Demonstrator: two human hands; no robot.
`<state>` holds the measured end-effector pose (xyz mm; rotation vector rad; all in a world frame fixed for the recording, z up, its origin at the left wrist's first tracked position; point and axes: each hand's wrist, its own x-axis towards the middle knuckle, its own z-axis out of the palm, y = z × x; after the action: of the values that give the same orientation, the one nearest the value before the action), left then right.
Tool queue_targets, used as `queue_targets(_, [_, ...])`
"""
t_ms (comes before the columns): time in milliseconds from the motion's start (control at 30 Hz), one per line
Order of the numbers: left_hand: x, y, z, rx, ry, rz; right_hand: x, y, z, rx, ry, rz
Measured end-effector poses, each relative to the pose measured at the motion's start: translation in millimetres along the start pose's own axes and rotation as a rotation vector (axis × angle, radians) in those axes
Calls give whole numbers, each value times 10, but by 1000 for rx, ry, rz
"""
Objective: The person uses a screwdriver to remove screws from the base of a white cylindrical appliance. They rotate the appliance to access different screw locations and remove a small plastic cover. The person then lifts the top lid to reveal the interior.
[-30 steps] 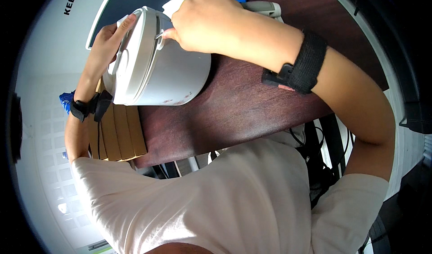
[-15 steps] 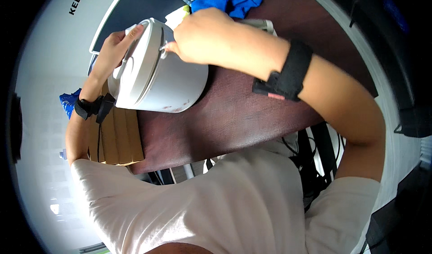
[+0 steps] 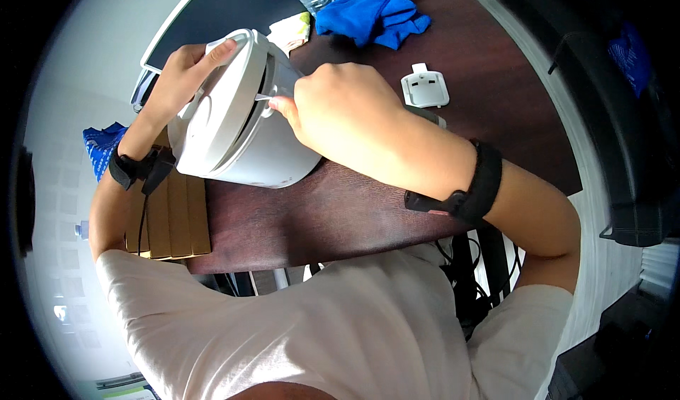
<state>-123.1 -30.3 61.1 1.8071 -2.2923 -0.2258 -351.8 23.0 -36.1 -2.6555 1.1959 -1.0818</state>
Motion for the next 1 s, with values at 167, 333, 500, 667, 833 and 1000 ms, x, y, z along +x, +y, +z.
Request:
queue_targets(167, [13,25,3,-14,-24,39,-13,-25,33,38,29,-11])
queue_targets(333, [34,-37,33,12,-26,6,-32,-41,117,128,43,21])
queue_targets(500, [57,-178,56,106,-14,-9,62,-11,-25,-98,60,-174])
queue_targets(667, [69,-116,62,71,8,14,232,1,-177,-236,-19,-259])
queue_targets(833, [66,-90,28,116,-9,15,371,-32,-300,-306,-193,-268])
queue_targets(1000, [101,-152,28,107,9,58,424,18,-291,-319,-193,-324])
